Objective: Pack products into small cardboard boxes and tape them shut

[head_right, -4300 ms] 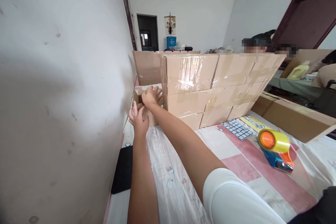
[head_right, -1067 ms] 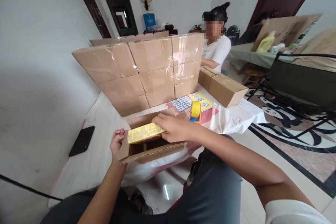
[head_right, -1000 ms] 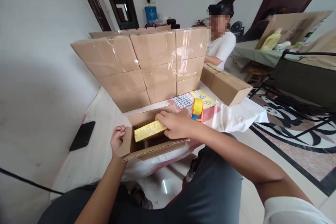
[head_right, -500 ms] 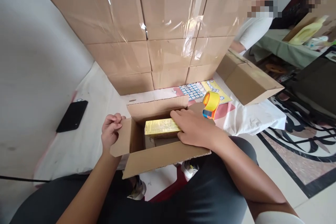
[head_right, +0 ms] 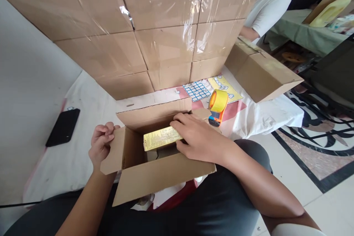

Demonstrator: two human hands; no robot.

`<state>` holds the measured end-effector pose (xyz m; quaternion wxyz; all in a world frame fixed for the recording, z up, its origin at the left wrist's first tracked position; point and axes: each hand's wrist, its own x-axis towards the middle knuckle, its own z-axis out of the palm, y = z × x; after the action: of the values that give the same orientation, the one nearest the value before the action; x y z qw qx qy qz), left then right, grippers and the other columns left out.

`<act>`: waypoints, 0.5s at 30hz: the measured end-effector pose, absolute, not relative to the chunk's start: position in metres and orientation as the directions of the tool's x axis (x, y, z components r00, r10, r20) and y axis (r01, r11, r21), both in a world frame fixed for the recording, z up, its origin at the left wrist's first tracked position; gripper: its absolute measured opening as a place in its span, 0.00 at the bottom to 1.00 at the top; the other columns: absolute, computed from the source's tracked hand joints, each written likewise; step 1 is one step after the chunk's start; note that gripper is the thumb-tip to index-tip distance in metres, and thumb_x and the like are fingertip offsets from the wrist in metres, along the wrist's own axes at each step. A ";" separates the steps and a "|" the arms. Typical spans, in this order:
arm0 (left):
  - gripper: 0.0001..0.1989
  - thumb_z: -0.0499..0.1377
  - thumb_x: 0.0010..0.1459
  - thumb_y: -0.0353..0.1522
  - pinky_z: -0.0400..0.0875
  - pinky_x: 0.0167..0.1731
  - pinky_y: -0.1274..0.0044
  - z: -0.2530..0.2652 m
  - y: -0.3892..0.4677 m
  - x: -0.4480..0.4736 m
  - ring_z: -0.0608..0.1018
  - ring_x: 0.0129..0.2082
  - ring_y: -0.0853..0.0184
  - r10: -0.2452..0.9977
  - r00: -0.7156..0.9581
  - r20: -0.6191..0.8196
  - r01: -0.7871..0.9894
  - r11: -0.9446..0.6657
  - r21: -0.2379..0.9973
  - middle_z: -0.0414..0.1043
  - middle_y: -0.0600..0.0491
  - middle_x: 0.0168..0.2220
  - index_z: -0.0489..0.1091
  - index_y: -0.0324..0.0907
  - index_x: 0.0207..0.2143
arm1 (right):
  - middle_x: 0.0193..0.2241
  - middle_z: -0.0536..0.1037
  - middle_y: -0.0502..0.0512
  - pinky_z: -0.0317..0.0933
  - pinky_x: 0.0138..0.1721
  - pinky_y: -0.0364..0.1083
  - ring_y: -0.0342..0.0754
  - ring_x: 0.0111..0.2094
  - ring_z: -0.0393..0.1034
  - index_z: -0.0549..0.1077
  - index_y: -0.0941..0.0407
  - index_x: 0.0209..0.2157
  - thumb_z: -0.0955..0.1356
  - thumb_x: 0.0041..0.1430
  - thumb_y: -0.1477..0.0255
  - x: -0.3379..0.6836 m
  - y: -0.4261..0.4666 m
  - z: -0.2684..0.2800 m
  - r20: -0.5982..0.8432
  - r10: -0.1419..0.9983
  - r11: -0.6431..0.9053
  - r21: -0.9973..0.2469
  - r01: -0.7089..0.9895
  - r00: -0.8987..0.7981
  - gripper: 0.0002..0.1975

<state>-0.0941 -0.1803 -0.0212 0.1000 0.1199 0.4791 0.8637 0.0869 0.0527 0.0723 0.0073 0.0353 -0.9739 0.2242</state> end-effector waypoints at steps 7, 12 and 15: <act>0.18 0.66 0.42 0.34 0.66 0.24 0.79 -0.001 -0.196 -0.092 0.71 0.31 0.68 0.285 -0.915 0.285 0.103 -0.518 0.849 0.71 0.52 0.31 0.76 0.43 0.40 | 0.47 0.77 0.60 0.67 0.53 0.61 0.59 0.50 0.72 0.73 0.52 0.50 0.65 0.65 0.72 0.106 0.088 0.082 0.403 0.317 0.826 -0.562 0.042 -0.859 0.13; 0.13 0.62 0.54 0.32 0.71 0.31 0.71 -0.003 -0.205 -0.087 0.76 0.31 0.61 0.528 -0.646 0.551 0.384 -0.399 0.833 0.76 0.50 0.30 0.76 0.44 0.44 | 0.41 0.77 0.56 0.73 0.37 0.50 0.53 0.42 0.76 0.71 0.52 0.42 0.65 0.66 0.68 0.113 0.106 0.066 0.331 0.599 0.476 -0.879 -0.008 -0.729 0.06; 0.12 0.59 0.56 0.28 0.71 0.36 0.67 -0.007 -0.203 -0.086 0.76 0.36 0.58 0.668 -0.437 0.602 0.594 -0.288 0.751 0.78 0.48 0.34 0.77 0.44 0.43 | 0.39 0.78 0.54 0.73 0.39 0.50 0.50 0.40 0.77 0.70 0.52 0.41 0.64 0.68 0.68 0.113 0.100 0.057 0.369 0.570 0.358 -0.916 -0.183 -0.734 0.04</act>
<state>-0.0862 -0.2033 -0.0065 0.0305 0.5297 0.5958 0.6029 0.1134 0.1001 0.0571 0.3411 -0.1290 -0.7500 0.5518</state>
